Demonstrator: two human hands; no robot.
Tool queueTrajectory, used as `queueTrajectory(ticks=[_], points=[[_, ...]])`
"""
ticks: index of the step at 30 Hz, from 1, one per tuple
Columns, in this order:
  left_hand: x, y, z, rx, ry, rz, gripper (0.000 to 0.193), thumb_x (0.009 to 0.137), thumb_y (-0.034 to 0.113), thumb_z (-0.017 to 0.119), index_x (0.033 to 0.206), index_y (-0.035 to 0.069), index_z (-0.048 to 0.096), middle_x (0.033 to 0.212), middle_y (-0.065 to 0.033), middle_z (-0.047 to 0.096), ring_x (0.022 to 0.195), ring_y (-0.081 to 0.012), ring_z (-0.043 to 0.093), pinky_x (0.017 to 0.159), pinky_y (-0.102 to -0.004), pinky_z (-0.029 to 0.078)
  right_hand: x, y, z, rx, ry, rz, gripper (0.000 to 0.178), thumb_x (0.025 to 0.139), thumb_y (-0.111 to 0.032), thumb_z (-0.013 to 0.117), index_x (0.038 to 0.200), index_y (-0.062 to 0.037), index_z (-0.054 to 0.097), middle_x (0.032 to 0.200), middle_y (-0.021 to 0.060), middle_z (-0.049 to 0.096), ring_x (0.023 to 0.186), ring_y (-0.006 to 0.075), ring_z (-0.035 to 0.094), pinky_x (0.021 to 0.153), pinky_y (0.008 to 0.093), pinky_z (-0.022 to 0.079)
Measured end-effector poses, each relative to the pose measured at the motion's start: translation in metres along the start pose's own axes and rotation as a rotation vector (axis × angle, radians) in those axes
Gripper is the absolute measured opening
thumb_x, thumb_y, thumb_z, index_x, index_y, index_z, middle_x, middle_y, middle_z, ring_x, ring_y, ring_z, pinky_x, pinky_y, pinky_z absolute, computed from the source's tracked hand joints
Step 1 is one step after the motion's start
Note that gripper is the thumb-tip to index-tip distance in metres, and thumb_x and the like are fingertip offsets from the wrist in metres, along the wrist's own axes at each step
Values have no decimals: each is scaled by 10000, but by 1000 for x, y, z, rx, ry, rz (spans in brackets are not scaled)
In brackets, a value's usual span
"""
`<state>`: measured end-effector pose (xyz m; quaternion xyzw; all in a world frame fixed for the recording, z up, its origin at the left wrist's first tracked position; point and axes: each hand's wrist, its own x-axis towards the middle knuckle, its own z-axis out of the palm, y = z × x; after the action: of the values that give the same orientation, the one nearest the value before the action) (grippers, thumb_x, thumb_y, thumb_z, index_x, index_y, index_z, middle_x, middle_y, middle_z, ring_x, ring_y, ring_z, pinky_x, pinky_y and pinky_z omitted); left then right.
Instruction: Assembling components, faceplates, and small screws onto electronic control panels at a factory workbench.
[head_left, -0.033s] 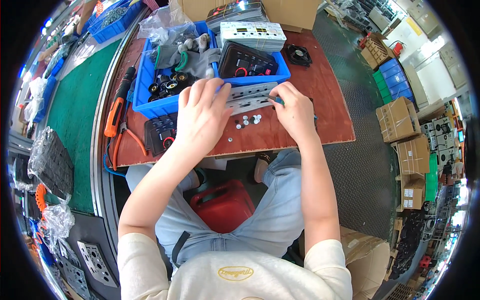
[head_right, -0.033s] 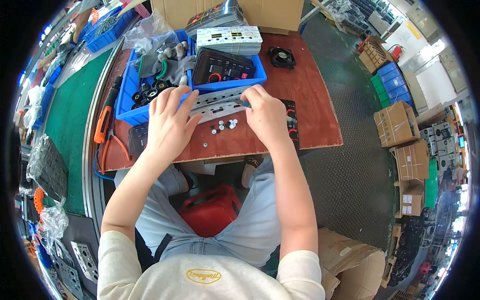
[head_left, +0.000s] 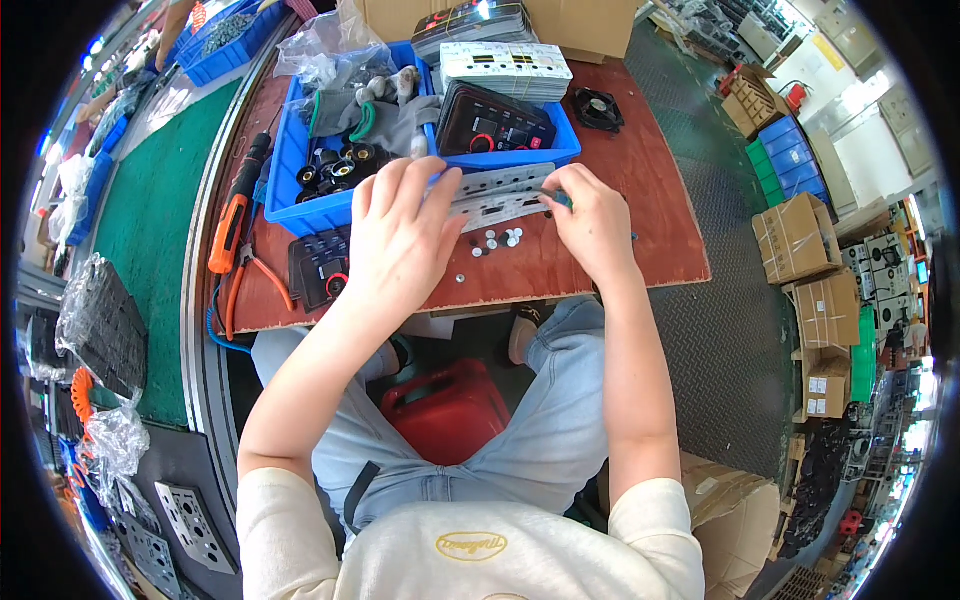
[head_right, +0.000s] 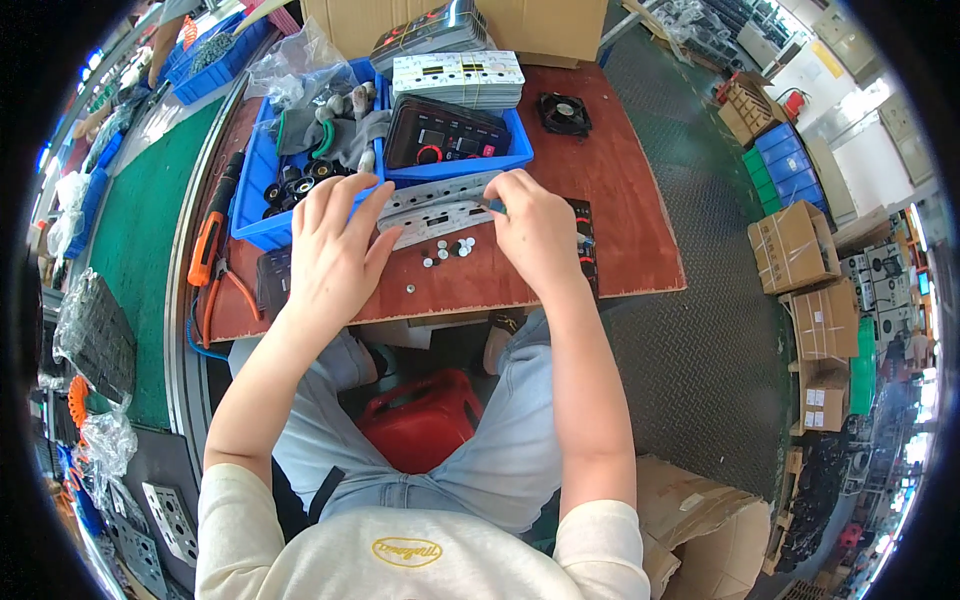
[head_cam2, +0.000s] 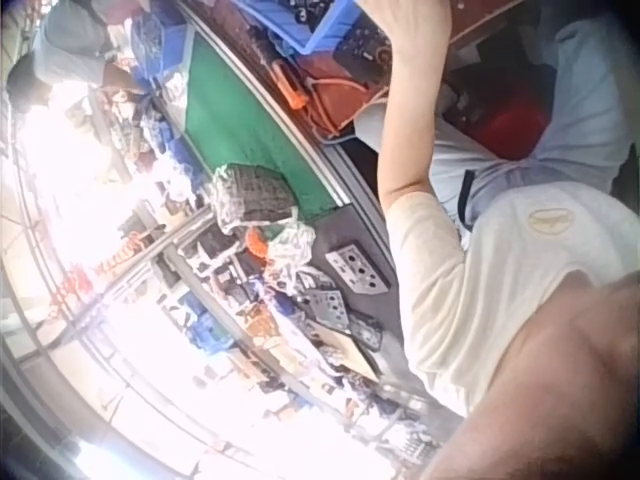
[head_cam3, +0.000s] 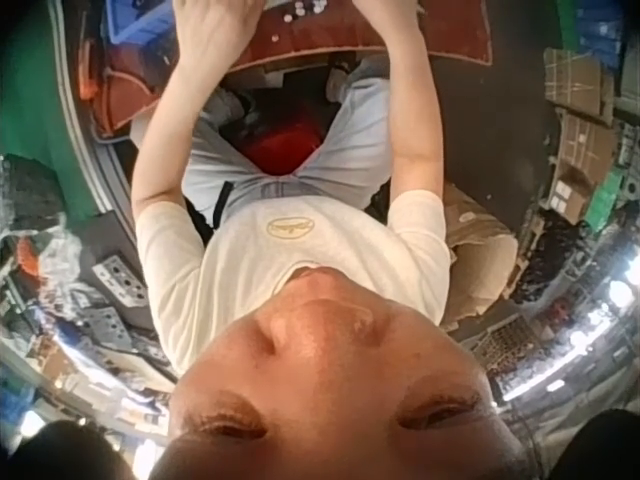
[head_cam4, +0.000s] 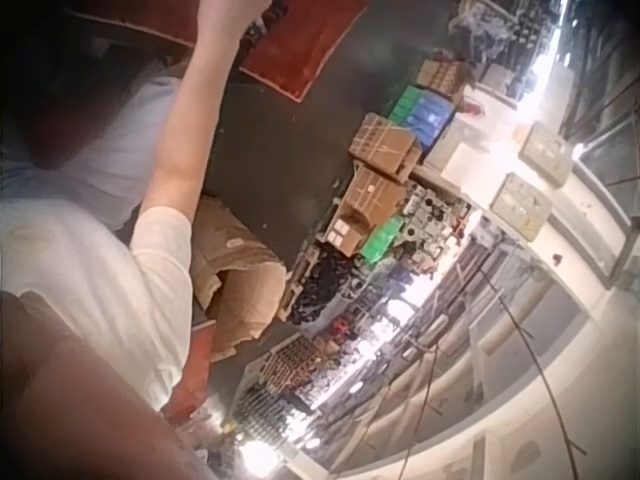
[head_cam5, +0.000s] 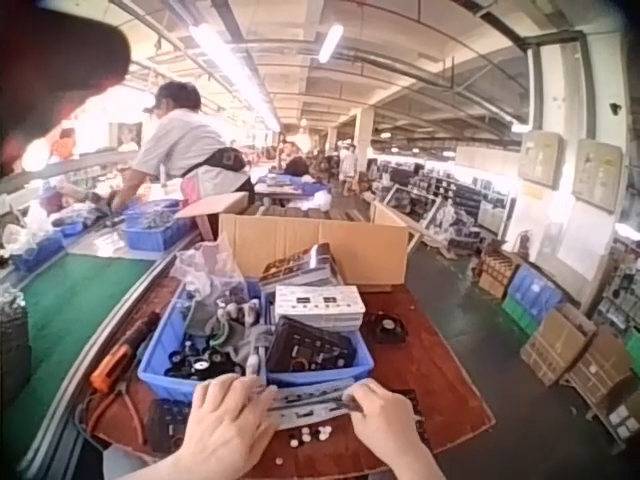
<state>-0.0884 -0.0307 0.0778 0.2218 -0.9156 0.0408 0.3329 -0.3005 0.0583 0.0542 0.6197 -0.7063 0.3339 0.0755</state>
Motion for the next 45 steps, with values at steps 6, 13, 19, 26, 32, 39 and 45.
queueTrajectory(ticks=[6, 13, 19, 26, 32, 39, 45], points=[[-8, 7, -4, -123, -9, 39, 344, 755, 112, 698, 1078, 41, 604, 1108, -74, 586, 1070, -278, 519, 912, -394, 395, 2, 0, 7, -30, -30, 42, 195, 740, 9, 654, 887, -59, 546, 873, 109, 639, 782, 334, 631, 648, 425, 488], [6, 7, 27, -118, -156, 40, 512, 821, 268, 673, 1226, -4, 517, 1139, -125, 603, 1100, -279, 525, 934, -411, 376, -2, -10, -7, -29, -54, -2, 195, 740, 19, 638, 889, -62, 540, 859, 111, 641, 769, 337, 633, 638, 424, 489], [11, 13, 2, -272, -84, -12, 579, 802, 254, 698, 1268, -14, 483, 1132, -147, 606, 1102, -297, 531, 945, -421, 378, -12, -6, -38, 14, -29, 171, 147, 758, -36, 669, 868, -39, 572, 825, 124, 663, 733, 306, 649, 632, 392, 492], [-25, 41, -15, -126, 156, 98, 499, 704, -12, 684, 1181, -8, 537, 1409, -241, 373, 1299, -426, 350, 1069, -478, 314, -16, -12, -49, 821, -241, 613, 143, 773, -90, 718, 838, 0, 628, 781, 56, 668, 713, 108, 600, 696, 277, 469], [-58, 53, -2, -1555, 95, -578, 759, 836, 122, 691, 1430, 9, 233, 1475, -158, 283, 1337, -270, 342, 1095, -433, 283, -22, -33, -47, 1131, -314, 707, 173, 786, -121, 727, 871, -35, 604, 727, 3, 612, 469, -14, 348, 409, 173, 185], [-45, 48, -3, -2026, 49, -718, 804, 776, 221, 744, 1400, -18, 297, 1235, -102, 532, 1159, -221, 530, 1006, -367, 391, -35, -68, -13, 1232, -535, 760, 187, 850, -118, 675, 1010, -29, 638, 802, 4, 639, 493, -11, 383, 418, 163, 257], [-55, 40, -4, -397, -118, -471, 845, 613, 177, 826, 1323, 37, 392, 1082, -140, 505, 1027, -289, 541, 862, -378, 440, -39, -50, -31, 1357, -454, 667, 335, 897, -184, 649, 1163, 13, 598, 890, 55, 688, 494, -29, 385, 398, 171, 257]])
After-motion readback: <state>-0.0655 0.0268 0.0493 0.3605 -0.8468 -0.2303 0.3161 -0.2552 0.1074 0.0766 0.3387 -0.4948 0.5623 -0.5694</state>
